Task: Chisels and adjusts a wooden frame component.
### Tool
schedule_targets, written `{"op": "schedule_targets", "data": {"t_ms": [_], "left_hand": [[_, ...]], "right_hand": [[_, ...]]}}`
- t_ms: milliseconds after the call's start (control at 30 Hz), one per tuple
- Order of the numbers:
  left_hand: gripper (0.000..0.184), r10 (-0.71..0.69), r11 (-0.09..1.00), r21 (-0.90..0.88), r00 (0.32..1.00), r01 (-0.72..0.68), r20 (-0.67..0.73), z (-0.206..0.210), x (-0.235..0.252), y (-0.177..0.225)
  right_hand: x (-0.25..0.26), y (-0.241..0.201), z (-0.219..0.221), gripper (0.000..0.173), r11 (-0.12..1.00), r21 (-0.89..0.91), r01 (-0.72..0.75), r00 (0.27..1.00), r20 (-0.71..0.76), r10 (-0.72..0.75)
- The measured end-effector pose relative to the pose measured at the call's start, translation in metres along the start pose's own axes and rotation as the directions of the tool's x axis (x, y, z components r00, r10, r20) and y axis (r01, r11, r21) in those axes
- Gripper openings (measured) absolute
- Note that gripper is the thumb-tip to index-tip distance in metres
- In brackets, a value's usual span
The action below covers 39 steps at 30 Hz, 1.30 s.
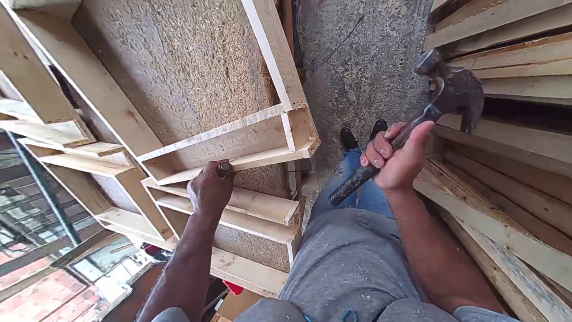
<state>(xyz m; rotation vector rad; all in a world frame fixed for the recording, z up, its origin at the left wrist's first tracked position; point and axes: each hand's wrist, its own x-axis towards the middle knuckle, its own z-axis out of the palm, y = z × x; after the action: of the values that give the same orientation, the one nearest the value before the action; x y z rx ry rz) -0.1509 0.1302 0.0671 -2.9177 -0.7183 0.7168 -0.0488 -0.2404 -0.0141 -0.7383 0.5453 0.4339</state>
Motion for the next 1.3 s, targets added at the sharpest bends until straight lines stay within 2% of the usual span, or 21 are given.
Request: {"op": "schedule_targets", "data": {"t_ms": [33,100,167,233,300,333,400,433,467,500,567,633,667,733,800,833,933,1000,1067,1167,1300], "left_hand": [[0.034,-0.012,1.000,0.003,1.000,0.012,-0.002,0.001,0.000,0.001],[0.033,-0.033,0.999,0.037,0.999,0.032,0.024,-0.003,-0.006,-0.006],[0.035,-0.014,0.999,0.035,1.000,0.014,0.022,-0.004,0.007,-0.008],[0.035,-0.024,0.999,0.038,0.999,0.023,0.044,-0.003,-0.002,-0.012],[0.034,-0.006,1.000,0.024,1.000,0.006,0.002,-0.001,0.001,-0.011],[0.034,-0.001,1.000,0.020,1.000,0.001,-0.004,-0.001,0.000,-0.009],[0.035,0.002,1.000,0.005,1.000,-0.002,-0.004,0.000,0.000,-0.002],[0.036,0.016,1.000,0.009,1.000,-0.017,0.012,-0.003,-0.008,-0.007],[0.035,0.037,0.999,-0.005,0.999,-0.037,-0.020,0.000,-0.001,-0.006],[0.035,0.033,0.999,-0.013,0.998,-0.034,-0.044,0.002,0.004,-0.005],[0.035,0.017,1.000,-0.007,0.999,-0.017,-0.028,0.002,-0.004,-0.007],[0.035,0.008,1.000,-0.009,0.999,-0.008,-0.034,0.002,0.000,-0.003],[0.034,0.002,1.000,-0.006,0.999,-0.002,-0.032,0.002,0.000,-0.003],[0.034,-0.003,1.000,0.014,0.999,0.004,-0.044,0.003,-0.002,-0.003],[0.035,-0.032,0.999,0.042,0.999,0.033,-0.015,0.001,-0.008,-0.008],[0.037,-0.043,0.998,0.051,0.999,0.043,0.005,-0.002,0.000,-0.008],[0.036,-0.079,0.996,0.055,0.995,0.076,0.063,-0.004,-0.006,-0.010],[0.035,-0.046,0.998,0.048,0.998,0.044,0.036,-0.004,0.002,-0.009],[0.036,-0.055,0.998,0.043,0.997,0.053,0.045,-0.003,0.001,-0.009],[0.038,-0.099,0.995,0.041,0.991,0.096,0.084,-0.007,0.001,-0.007],[0.037,-0.136,0.991,0.014,0.981,0.135,0.141,-0.012,0.005,-0.007]], "right_hand": [[-0.006,0.019,0.006,0.056,0.985,-0.128,-0.117,0.991,0.056,0.125],[-0.019,0.029,0.013,0.049,0.862,-0.356,-0.361,0.885,0.160,0.437],[-0.011,0.005,0.001,0.051,0.899,-0.312,-0.307,0.905,0.196,0.377],[-0.009,-0.018,-0.015,0.060,0.988,-0.087,-0.128,0.987,0.081,0.135],[0.002,-0.011,-0.010,0.064,0.999,0.045,0.028,1.000,-0.012,-0.027],[-0.002,0.010,-0.001,0.060,1.000,0.012,-0.007,1.000,-0.008,0.007],[-0.015,0.046,0.020,0.050,0.944,-0.233,-0.235,0.959,0.100,0.264],[-0.027,0.047,0.023,0.048,0.886,-0.309,-0.346,0.903,0.147,0.404],[-0.021,0.034,0.017,0.048,0.877,-0.336,-0.343,0.888,0.190,0.420],[-0.015,0.018,0.007,0.050,0.911,-0.307,-0.274,0.917,0.201,0.344],[-0.014,-0.018,-0.016,0.061,0.989,-0.130,-0.069,0.996,0.054,0.077],[0.004,-0.033,-0.021,0.072,0.988,0.050,0.144,0.986,-0.091,-0.139],[0.005,-0.022,-0.016,0.070,0.985,0.075,0.153,0.984,-0.103,-0.145],[-0.007,0.025,0.005,0.059,0.986,-0.136,-0.102,0.993,0.047,0.109],[-0.016,0.044,0.020,0.052,0.827,-0.420,-0.373,0.848,0.207,0.488],[-0.011,0.039,0.020,0.048,0.821,-0.440,-0.363,0.836,0.235,0.496],[-0.007,-0.003,-0.014,0.054,0.946,-0.277,-0.169,0.973,0.109,0.206],[0.002,-0.042,-0.043,0.060,0.970,-0.240,-0.033,0.999,-0.007,0.032],[-0.005,-0.070,-0.072,0.061,0.947,-0.321,0.013,0.998,-0.058,-0.033],[-0.028,-0.093,-0.101,0.055,0.845,-0.534,0.025,0.994,-0.078,-0.078],[-0.054,-0.098,-0.105,0.045,0.566,-0.825,0.003,0.994,-0.060,-0.092]]}}
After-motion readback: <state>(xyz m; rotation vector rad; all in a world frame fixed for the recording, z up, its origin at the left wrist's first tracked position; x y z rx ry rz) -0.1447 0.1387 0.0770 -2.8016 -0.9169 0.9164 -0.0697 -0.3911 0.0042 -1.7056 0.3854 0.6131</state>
